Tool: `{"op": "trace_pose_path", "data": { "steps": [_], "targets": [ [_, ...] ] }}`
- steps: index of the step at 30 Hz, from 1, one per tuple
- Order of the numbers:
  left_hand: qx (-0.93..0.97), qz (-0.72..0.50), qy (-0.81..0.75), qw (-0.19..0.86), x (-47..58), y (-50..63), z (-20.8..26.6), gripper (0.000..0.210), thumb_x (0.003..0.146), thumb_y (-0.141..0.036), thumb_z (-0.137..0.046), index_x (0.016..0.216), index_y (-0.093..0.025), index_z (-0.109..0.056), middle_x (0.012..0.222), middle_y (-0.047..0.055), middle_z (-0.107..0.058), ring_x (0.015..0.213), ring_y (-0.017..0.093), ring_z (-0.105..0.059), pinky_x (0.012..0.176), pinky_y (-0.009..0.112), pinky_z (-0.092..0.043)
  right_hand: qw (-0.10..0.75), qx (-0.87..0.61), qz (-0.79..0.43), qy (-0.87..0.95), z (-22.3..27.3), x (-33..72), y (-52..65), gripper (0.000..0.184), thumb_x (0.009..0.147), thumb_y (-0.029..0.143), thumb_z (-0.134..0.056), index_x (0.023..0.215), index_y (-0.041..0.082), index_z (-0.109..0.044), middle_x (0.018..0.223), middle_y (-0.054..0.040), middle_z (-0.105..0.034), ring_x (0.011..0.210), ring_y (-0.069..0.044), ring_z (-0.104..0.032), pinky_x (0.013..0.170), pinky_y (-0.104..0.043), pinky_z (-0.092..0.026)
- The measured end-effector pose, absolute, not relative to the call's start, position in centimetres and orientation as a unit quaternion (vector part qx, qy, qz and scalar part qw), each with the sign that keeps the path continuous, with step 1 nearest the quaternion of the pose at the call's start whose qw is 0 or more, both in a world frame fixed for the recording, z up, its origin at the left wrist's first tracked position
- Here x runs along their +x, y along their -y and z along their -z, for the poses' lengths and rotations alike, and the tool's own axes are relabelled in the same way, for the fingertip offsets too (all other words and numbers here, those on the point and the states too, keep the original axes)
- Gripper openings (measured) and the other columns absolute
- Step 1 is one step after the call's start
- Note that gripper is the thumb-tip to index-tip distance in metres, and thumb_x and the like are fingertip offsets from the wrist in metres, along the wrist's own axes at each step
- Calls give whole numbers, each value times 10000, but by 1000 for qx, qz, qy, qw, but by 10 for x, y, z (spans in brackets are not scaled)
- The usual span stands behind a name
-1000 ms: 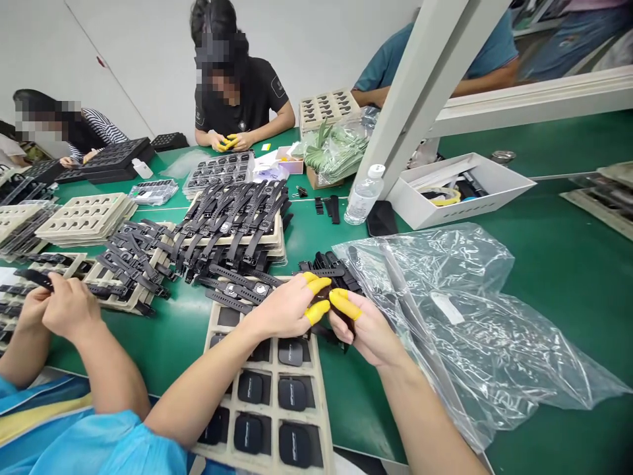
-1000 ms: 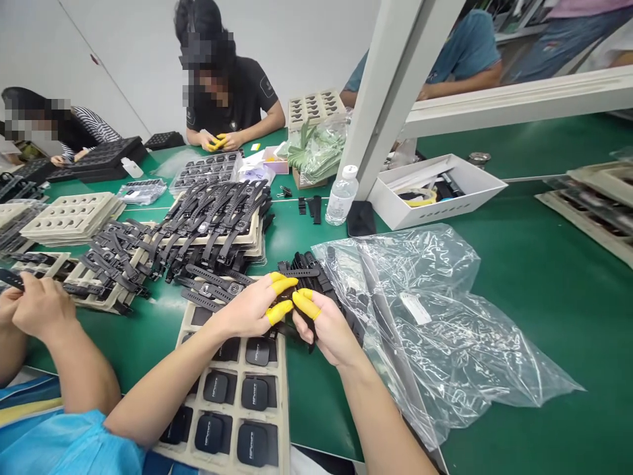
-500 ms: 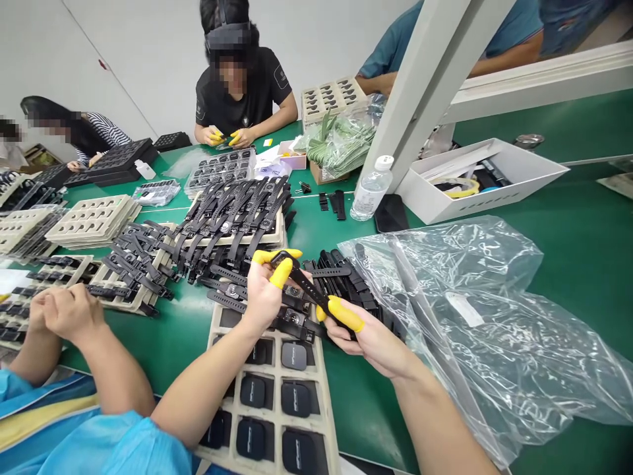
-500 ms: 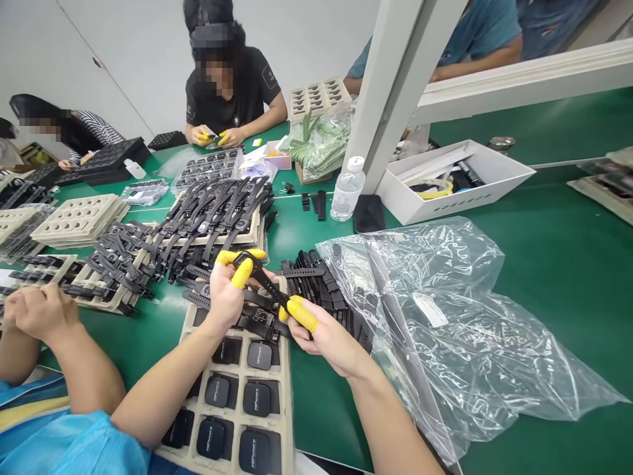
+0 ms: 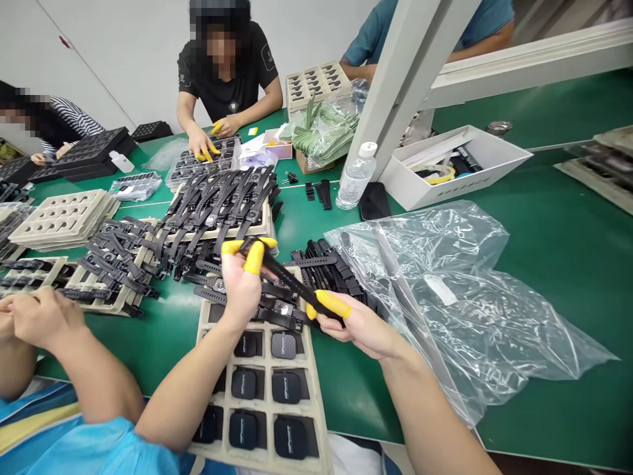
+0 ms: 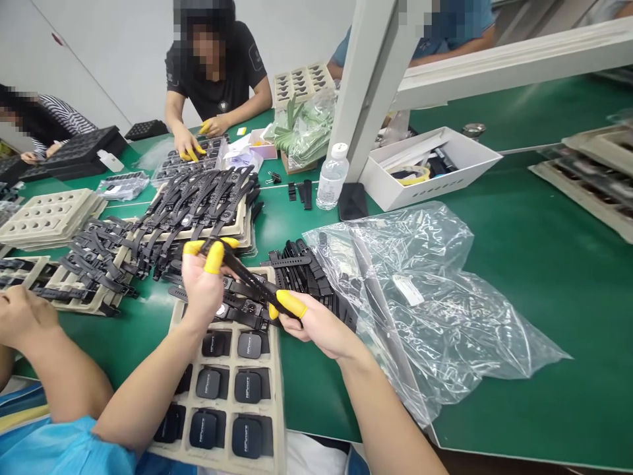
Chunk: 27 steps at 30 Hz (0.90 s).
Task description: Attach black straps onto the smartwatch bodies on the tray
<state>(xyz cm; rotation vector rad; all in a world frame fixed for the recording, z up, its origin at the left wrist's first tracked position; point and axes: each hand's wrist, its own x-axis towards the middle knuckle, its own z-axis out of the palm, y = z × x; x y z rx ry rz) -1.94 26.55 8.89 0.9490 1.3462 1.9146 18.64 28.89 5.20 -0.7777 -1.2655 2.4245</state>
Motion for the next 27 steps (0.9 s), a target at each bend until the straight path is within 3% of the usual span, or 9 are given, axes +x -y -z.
{"op": "trace_pose_path", "data": {
  "steps": [4, 8, 11, 14, 18, 27],
  "targets": [
    [305, -721, -530, 324, -25, -273, -83, 484, 841, -522, -817, 1038, -209, -504, 948, 34, -769, 603, 116, -688, 504, 209, -563, 271, -322, -788, 449, -57, 193, -294, 422, 903, 600, -695, 862, 202, -562, 558, 70, -443, 464, -68, -253, 449, -222, -146],
    [431, -560, -547, 450, -9, -268, -69, 383, 930, -457, -705, 1166, -166, -624, 1124, 117, -765, 621, 131, -690, 498, 248, -588, 371, -318, -761, 427, -55, 188, -292, 344, 931, 511, -710, 898, 234, -509, 592, 70, -564, 416, -75, -371, 452, -230, -252],
    [631, -449, -524, 354, -3, -260, -60, 346, 974, -228, -578, 1308, -183, -659, 1326, 136, -707, 982, 210, -750, 836, 356, -666, 368, -299, -769, 428, -50, 180, -285, 314, 947, 502, -693, 936, 225, -545, 596, 74, -558, 417, -75, -397, 455, -229, -280],
    [748, -388, -487, 228, -7, -256, -55, 561, 901, -45, -487, 1420, -216, -612, 1427, 117, -649, 1338, 247, -614, 1147, 437, -529, 339, -279, -778, 449, -45, 174, -279, 335, 942, 525, -683, 954, 207, -579, 578, 66, -551, 429, -83, -399, 440, -226, -277],
    [795, -353, -453, 195, -14, -258, -53, 698, 871, 2, -434, 1516, -248, -522, 1425, 111, -630, 1345, 233, -604, 1128, 409, -536, 310, -250, -796, 455, -42, 171, -276, 346, 930, 529, -687, 913, 198, -584, 511, 70, -525, 408, -84, -361, 421, -222, -265],
    [799, -336, -469, 169, -15, -255, -59, 569, 960, -76, -435, 1499, -226, -536, 1400, 132, -632, 1292, 249, -629, 1093, 402, -553, 357, -264, -810, 384, -45, 167, -276, 323, 887, 471, -729, 837, 220, -532, 461, 100, -448, 381, -68, -305, 391, -197, -249]
  ]
}}
